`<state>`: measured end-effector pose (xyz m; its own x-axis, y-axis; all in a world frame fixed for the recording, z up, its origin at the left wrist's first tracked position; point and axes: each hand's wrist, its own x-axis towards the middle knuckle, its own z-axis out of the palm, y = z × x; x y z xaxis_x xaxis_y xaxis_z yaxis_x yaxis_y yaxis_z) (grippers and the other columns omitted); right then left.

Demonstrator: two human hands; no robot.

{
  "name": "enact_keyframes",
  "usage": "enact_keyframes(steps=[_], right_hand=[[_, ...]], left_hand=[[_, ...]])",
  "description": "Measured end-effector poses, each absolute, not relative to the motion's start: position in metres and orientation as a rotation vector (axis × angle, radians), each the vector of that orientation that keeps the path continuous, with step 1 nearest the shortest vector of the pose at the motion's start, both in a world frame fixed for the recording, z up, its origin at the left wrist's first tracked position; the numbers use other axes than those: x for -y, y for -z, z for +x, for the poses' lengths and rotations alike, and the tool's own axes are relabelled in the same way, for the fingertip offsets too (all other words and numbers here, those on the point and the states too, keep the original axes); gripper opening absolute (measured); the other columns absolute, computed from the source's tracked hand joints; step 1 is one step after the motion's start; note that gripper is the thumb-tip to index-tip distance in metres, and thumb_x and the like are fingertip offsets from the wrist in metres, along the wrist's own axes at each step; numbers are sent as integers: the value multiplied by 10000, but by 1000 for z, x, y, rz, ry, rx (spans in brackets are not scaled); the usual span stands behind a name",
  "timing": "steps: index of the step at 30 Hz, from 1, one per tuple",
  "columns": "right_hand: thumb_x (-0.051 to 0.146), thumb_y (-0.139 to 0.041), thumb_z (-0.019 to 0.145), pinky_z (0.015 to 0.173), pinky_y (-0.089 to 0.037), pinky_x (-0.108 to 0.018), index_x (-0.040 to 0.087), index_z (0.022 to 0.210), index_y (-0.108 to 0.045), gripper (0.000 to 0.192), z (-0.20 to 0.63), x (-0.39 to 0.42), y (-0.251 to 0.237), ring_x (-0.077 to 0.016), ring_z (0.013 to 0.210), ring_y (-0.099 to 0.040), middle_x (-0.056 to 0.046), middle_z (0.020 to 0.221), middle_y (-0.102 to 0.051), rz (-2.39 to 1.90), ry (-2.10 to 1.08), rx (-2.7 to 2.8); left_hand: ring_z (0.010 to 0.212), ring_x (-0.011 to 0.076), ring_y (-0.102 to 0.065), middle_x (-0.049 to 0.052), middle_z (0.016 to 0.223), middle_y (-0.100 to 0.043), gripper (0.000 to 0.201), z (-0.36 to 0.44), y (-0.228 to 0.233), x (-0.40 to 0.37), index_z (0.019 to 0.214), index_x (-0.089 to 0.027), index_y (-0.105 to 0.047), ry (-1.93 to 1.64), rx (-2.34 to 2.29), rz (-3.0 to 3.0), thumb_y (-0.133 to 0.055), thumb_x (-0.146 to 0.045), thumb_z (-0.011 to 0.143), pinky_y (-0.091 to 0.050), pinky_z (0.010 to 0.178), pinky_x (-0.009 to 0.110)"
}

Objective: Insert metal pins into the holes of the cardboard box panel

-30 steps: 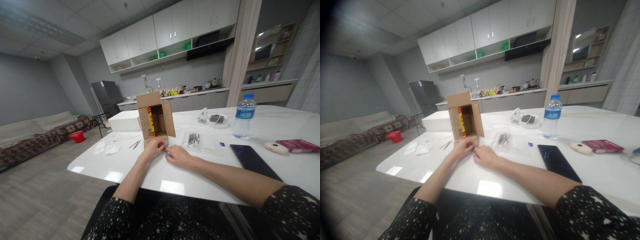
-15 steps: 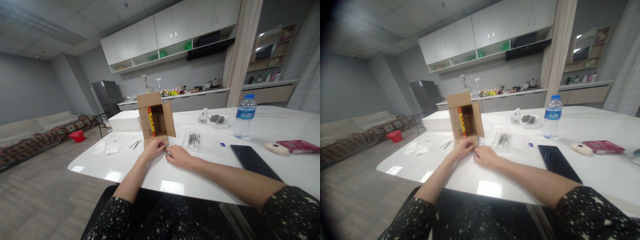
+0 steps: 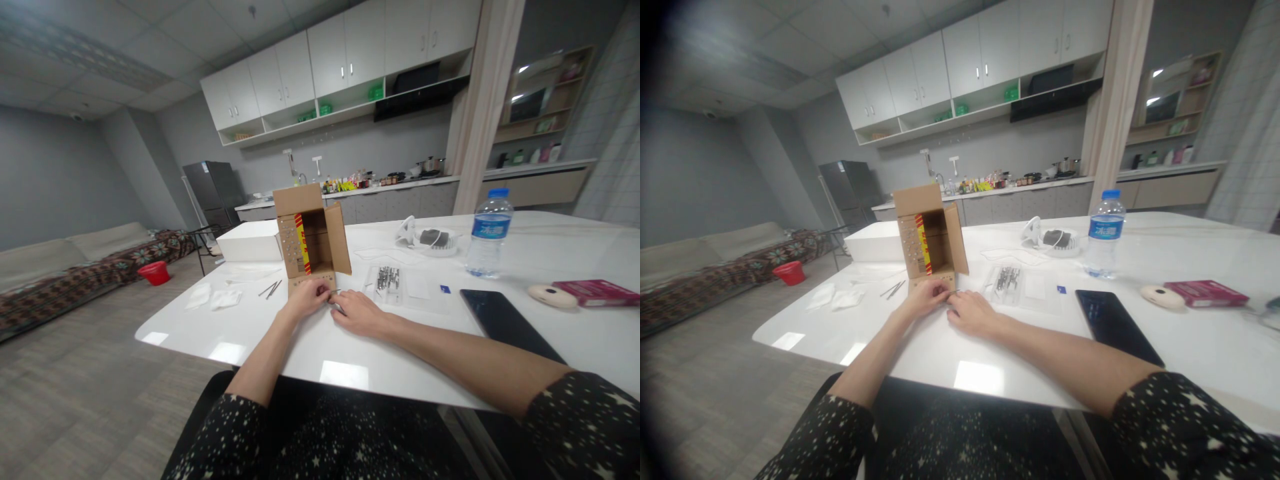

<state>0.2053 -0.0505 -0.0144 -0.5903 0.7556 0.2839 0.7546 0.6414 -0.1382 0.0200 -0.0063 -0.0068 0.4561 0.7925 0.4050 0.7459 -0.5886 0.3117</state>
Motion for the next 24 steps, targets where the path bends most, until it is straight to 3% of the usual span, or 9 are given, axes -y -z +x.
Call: enact_keyframes(steps=[24], right_hand=[[292,-439,943,837,-381,-316,157,1099,-624,277,206,51,16,-232,967,-602,-116,1027,-677,-1217,-2,2548]], left_hand=[[638,140,-515,4,678,-612,149,22,3,10,714,-176,-627,-785,-1393,2607,-550,-247,820,-358,593,245]])
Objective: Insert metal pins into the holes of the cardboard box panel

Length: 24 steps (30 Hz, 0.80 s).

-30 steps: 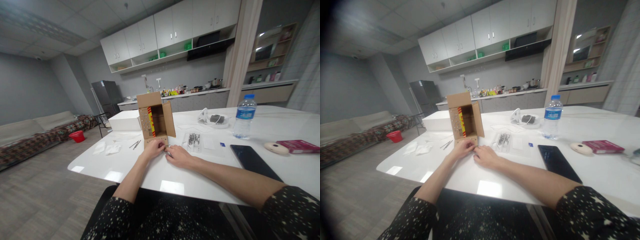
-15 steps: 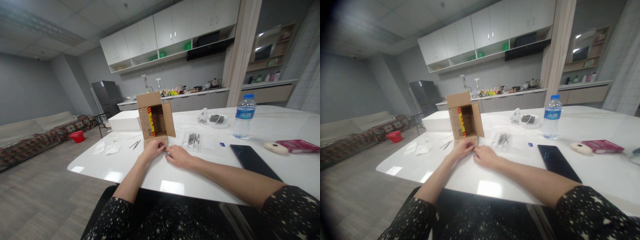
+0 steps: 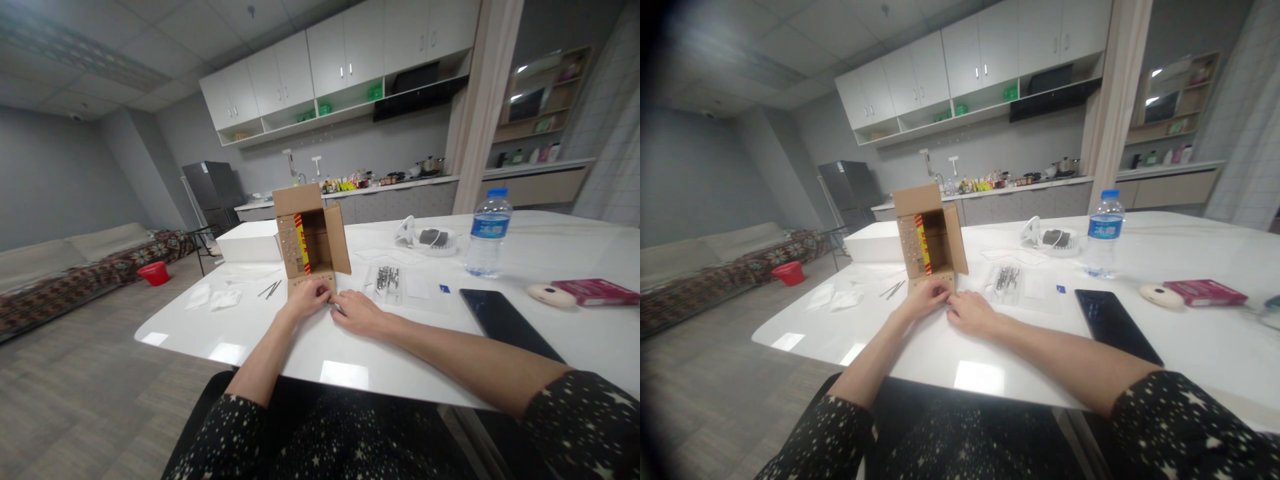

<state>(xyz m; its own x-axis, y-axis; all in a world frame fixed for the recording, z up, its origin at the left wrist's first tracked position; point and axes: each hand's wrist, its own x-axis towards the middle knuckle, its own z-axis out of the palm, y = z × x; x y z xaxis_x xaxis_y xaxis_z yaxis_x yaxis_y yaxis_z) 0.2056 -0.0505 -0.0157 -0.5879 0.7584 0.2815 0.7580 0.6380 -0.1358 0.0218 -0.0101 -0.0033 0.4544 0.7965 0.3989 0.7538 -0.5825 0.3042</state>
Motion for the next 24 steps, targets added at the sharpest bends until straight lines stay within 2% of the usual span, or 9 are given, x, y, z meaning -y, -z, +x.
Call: enact_keyframes(steps=[24], right_hand=[[307,-437,943,830,-383,-315,161,1070,-631,274,206,45,22,-232,966,-600,-107,1010,-674,-1196,13,2534]], left_hand=[[663,147,-565,10,711,-649,77,20,-1,16,729,-180,-653,-637,-1315,2695,-576,-181,728,-399,611,242]])
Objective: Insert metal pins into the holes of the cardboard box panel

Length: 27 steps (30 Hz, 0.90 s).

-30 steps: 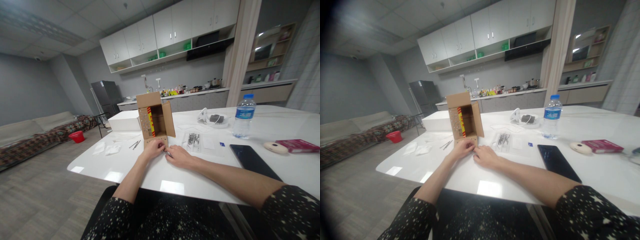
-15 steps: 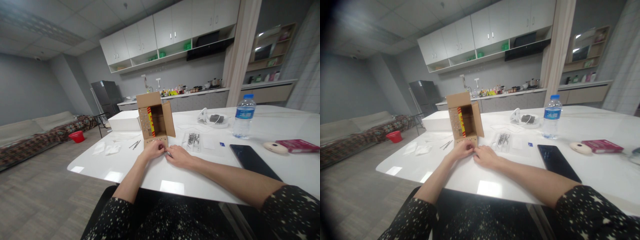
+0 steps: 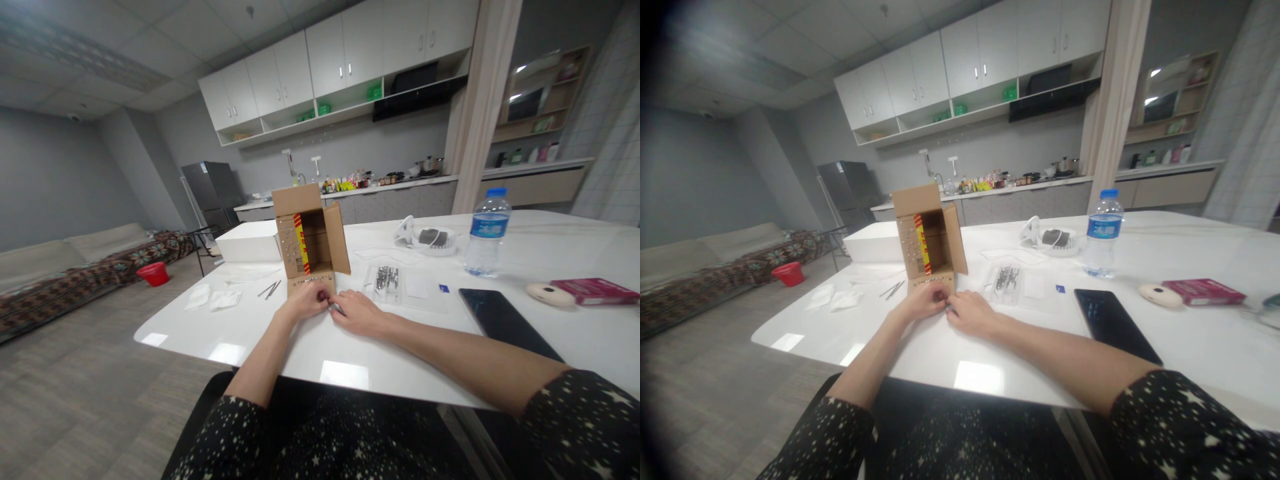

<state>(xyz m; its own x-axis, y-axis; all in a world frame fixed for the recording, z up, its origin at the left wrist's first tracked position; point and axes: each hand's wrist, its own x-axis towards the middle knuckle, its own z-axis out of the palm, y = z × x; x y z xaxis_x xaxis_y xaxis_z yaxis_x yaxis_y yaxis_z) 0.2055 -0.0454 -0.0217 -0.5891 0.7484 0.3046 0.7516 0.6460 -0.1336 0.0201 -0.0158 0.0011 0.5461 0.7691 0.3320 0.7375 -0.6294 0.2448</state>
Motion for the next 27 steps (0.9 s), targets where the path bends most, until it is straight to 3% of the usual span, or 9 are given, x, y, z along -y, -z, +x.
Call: enact_keyframes(steps=[27], right_hand=[[312,-438,936,815,-372,-319,163,1029,-594,236,205,47,20,-234,950,-595,-106,1003,-668,-1207,-3,2536]], left_hand=[[641,143,-557,19,695,-647,156,22,-2,17,692,-169,-641,-636,-1340,2756,-595,-263,808,-360,576,238]])
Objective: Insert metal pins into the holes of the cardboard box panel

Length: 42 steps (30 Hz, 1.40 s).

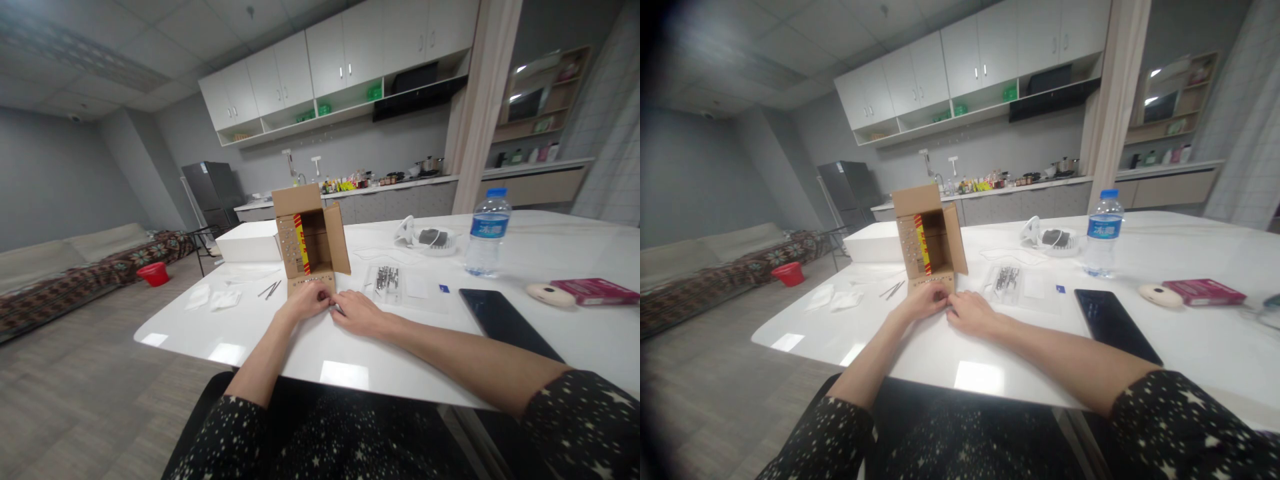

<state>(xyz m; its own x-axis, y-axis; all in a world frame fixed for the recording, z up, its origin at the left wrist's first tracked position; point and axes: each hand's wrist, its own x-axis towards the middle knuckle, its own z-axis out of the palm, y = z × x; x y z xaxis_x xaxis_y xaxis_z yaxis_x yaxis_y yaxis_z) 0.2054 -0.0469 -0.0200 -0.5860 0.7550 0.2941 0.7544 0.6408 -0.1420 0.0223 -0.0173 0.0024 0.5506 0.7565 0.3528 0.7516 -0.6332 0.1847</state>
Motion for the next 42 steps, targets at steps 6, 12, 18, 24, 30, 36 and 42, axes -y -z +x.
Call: enact_keyframes(steps=[6,12,18,24,30,36,42], right_hand=[[303,-442,932,814,-376,-318,165,1029,-594,227,206,47,19,-231,939,-599,-101,986,-671,-1204,-8,2532],[286,-454,922,821,-373,-314,163,1078,-602,248,205,48,18,-229,952,-603,-103,1019,-677,-1197,-31,2521],[274,-446,922,817,-368,-308,160,1090,-624,270,205,51,15,-228,954,-599,-108,1000,-680,-1220,-40,2523],[273,-433,920,755,-368,-309,159,989,-642,247,205,53,13,-226,891,-602,-103,950,-682,-1224,1,2522],[265,-438,912,754,-357,-304,157,997,-630,236,205,53,14,-220,899,-593,-99,956,-680,-1216,6,2521],[275,-433,922,751,-352,-307,165,1002,-619,230,205,51,16,-220,895,-590,-92,965,-677,-1212,11,2519],[273,-430,926,754,-355,-309,168,1014,-615,230,205,52,15,-224,899,-590,-93,971,-675,-1222,-8,2524]], left_hand=[[652,148,-562,13,710,-652,119,23,-3,18,714,-175,-633,-689,-1367,2722,-576,-231,802,-373,582,244],[692,155,-584,15,772,-664,114,20,4,9,802,-187,-631,-822,-1455,2647,-533,-228,846,-415,618,258],[798,172,-603,39,869,-657,76,15,6,0,894,-189,-599,-1129,-1418,2690,-526,-179,875,-467,714,286],[829,176,-606,53,907,-637,86,10,-1,0,936,-196,-599,-1534,-1392,2642,-524,-176,900,-494,760,307],[740,158,-601,47,890,-650,121,1,-5,-5,989,-193,-613,-1773,-1454,2491,-539,-169,896,-502,717,293],[673,161,-573,43,840,-673,108,-5,-6,-6,945,-192,-646,-1720,-1560,2452,-551,-190,893,-491,706,310],[716,167,-592,45,864,-693,141,-5,-5,-5,954,-201,-668,-1629,-1640,2414,-542,-238,905,-489,748,312]])
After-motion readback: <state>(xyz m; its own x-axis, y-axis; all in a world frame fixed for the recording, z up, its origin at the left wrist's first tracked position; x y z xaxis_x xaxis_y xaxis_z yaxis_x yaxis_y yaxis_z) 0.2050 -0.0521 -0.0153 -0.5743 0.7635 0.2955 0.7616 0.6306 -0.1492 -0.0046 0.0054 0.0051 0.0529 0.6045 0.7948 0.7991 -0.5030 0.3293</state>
